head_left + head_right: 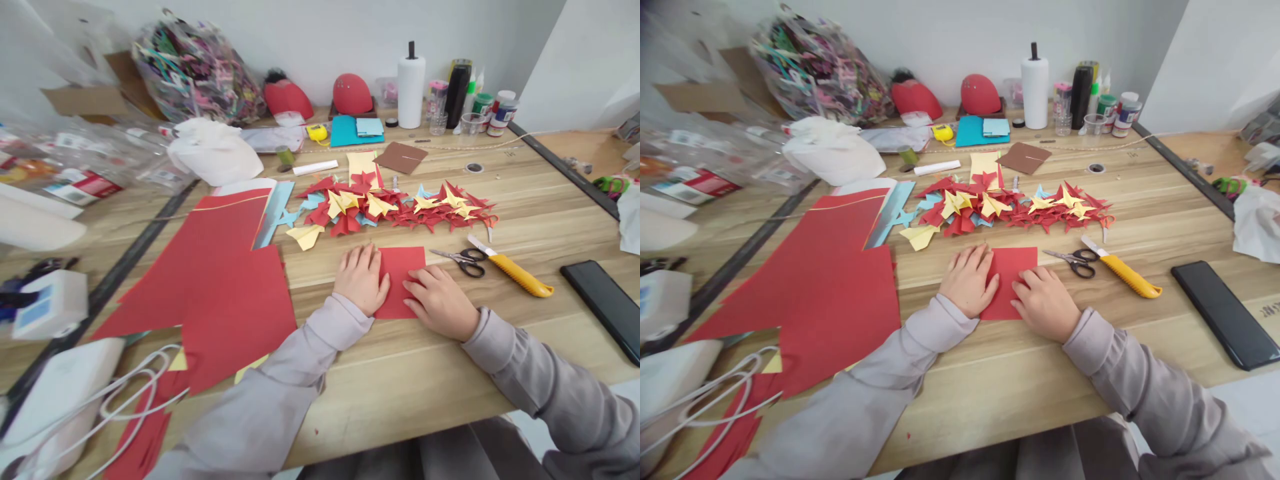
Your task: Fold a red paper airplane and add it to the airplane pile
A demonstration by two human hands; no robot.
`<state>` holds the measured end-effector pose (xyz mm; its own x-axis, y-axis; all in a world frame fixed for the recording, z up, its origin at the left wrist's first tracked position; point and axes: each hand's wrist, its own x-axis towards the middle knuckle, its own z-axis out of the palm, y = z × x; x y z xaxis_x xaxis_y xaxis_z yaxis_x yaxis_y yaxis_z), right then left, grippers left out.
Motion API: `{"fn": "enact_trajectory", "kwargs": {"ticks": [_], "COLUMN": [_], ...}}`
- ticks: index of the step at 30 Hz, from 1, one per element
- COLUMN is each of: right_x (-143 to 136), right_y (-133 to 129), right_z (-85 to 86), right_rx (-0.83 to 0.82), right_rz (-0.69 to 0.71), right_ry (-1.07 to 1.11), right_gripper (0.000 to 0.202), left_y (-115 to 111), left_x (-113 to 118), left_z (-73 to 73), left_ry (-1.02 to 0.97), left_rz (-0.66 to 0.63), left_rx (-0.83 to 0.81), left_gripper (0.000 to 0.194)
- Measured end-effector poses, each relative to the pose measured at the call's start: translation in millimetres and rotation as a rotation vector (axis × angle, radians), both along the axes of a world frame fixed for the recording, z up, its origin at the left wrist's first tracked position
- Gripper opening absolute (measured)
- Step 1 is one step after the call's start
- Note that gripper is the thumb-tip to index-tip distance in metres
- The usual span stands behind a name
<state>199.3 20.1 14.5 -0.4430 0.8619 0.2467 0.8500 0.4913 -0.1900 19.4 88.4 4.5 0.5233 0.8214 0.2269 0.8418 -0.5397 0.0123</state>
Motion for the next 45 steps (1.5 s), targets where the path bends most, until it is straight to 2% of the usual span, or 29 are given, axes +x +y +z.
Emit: {"fn": "enact_trajectory", "kwargs": {"ticks": [5,9,16,21,24,31,37,45], "right_x": [-1.1,-2.2,-4.2,-3.6,-8.2,-42.3,-65.3,-72.6], "right_y": [0.6,1.2,0.5,-0.3,-0.7,3.7,9.2,25.0], "right_z": [1.4,3.0,3.2,2.2,2.5,10.3,18.3,12.6], "right_rx": [-0.002,-0.011,-0.012,-0.014,-0.004,-0.029,-0.067,-0.073], "right_rz": [-0.015,-0.044,-0.068,-0.081,-0.089,-0.027,-0.109,-0.173], "right_ry": [-0.006,-0.030,-0.062,-0.064,-0.094,-0.194,-0.305,-0.324], "right_gripper": [0.026,0.025,0.025,0.025,0.028,0.032,0.025,0.028], "left_y": [8.1,3.9,-33.4,-63.5,-73.6,-76.2,-80.3,-81.3], "left_x": [0.0,-0.2,-3.1,-11.5,-13.7,-11.0,-12.4,-10.6], "left_z": [-2.8,-1.2,8.2,2.5,-2.5,0.6,4.5,6.1], "left_ry": [0.020,0.009,0.038,0.013,-0.012,-0.072,-0.101,-0.118], "left_rz": [0.013,0.013,-0.003,-0.068,-0.098,-0.070,-0.115,-0.096], "left_rx": [-0.018,-0.033,-0.054,0.013,0.052,0.080,0.080,0.045], "left_gripper": [0.059,0.056,0.049,0.049,0.049,0.047,0.041,0.032]}}
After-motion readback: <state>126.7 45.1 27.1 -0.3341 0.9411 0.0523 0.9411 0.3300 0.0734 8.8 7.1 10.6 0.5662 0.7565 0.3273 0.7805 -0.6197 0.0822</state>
